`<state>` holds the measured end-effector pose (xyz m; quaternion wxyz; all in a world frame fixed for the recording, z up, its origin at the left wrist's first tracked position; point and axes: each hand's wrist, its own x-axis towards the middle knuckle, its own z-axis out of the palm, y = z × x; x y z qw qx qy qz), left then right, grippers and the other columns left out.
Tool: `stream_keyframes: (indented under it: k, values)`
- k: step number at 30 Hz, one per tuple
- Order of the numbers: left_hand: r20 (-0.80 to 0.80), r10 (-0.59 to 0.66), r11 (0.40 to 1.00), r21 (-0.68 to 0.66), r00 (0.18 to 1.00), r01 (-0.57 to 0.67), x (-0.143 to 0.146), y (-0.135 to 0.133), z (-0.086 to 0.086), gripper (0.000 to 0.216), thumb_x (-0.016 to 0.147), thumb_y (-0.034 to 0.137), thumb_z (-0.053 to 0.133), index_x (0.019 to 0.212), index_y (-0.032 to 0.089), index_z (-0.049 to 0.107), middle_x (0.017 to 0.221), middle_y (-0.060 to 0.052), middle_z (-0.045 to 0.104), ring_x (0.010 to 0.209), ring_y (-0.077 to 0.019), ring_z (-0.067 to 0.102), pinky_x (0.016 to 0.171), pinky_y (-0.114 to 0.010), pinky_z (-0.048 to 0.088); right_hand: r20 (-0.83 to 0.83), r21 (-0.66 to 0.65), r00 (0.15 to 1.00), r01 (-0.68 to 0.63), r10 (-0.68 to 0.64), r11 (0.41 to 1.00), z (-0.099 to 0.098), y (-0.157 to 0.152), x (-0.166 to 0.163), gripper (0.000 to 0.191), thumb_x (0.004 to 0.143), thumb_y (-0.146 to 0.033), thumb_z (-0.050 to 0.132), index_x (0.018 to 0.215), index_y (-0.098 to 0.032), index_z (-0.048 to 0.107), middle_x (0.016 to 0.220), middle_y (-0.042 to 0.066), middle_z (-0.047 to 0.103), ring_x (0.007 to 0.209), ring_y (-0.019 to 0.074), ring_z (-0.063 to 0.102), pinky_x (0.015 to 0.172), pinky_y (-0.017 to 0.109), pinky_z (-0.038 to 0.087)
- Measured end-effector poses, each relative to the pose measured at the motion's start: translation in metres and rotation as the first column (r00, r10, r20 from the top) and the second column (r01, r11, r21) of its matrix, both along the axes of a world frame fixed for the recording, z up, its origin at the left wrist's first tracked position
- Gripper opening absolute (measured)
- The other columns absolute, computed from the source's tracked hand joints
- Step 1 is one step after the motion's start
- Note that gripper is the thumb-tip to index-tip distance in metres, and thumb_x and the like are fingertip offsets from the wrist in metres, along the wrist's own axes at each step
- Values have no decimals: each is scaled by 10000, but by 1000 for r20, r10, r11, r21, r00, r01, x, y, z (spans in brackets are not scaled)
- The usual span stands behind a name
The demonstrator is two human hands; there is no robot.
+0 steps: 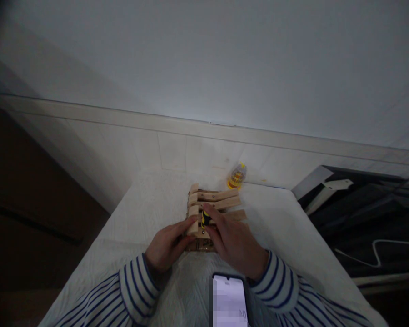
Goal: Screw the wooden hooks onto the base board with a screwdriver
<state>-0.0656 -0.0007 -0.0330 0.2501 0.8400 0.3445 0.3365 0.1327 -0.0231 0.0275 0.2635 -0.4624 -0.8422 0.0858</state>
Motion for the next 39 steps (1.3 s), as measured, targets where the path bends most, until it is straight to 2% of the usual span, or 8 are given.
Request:
stream_keyframes:
  k: [6,11,14,19,26,30,35,39]
  values:
    - [7,-6,1000,25,1000,6,0,1,-1,482,818,174,478,1275,238,336,1191,-51,543,1030,-165,548,852,-332,464,74,77,997,-37,31,996,1,1,0,481,866,-235,395,1314,-220,222,1015,105,619,801,191,622,656,356,508]
    - [-4,5,1000,17,1000,-5,2,1,-1,471,825,192,483,1273,231,342,1190,-53,545,1041,-163,541,861,-327,460,99,171,995,-35,18,985,-5,0,-1,472,865,-235,411,1301,-220,232,1074,110,599,865,201,614,663,361,515]
    - [-6,3,1000,13,1000,-3,2,1,-1,476,823,182,483,1274,227,340,1194,-56,542,1044,-163,539,863,-327,458,83,217,996,-29,11,976,-8,0,-2,468,863,-243,421,1292,-216,236,1039,107,612,823,196,623,637,348,515]
    - [4,3,1000,6,1000,-3,2,1,1,460,816,184,485,1258,226,365,1185,-59,550,1038,-170,545,856,-332,464,62,209,996,46,-60,977,-9,0,-4,427,860,-292,422,1256,-199,295,913,89,633,689,194,629,520,308,491]
    - [15,-17,1000,-8,1000,17,1,2,1,469,823,176,472,1271,233,344,1207,-53,532,1058,-166,530,869,-337,456,19,287,998,48,-56,957,-12,0,-12,417,852,-242,437,1236,-207,277,902,86,592,765,199,604,582,315,501]
    - [17,-11,1000,-6,1000,11,1,1,2,468,819,176,478,1268,223,352,1199,-59,538,1053,-166,533,868,-334,457,8,321,998,63,-69,945,-11,-3,-13,429,854,-246,437,1246,-212,263,904,81,594,698,182,610,538,294,492]
    - [9,-5,1000,-2,1000,5,0,0,4,472,814,171,489,1264,221,355,1198,-57,539,1053,-164,533,868,-327,456,-19,217,997,77,-75,973,-7,-5,-12,472,858,-271,420,1273,-189,210,838,72,620,528,148,580,447,269,454]
    - [3,-6,1000,-2,1000,6,0,0,3,473,819,173,485,1268,228,348,1206,-58,532,1054,-168,532,870,-333,455,1,128,998,61,-61,990,-6,-6,-9,506,863,-251,395,1301,-153,162,701,45,625,534,167,588,447,270,448]
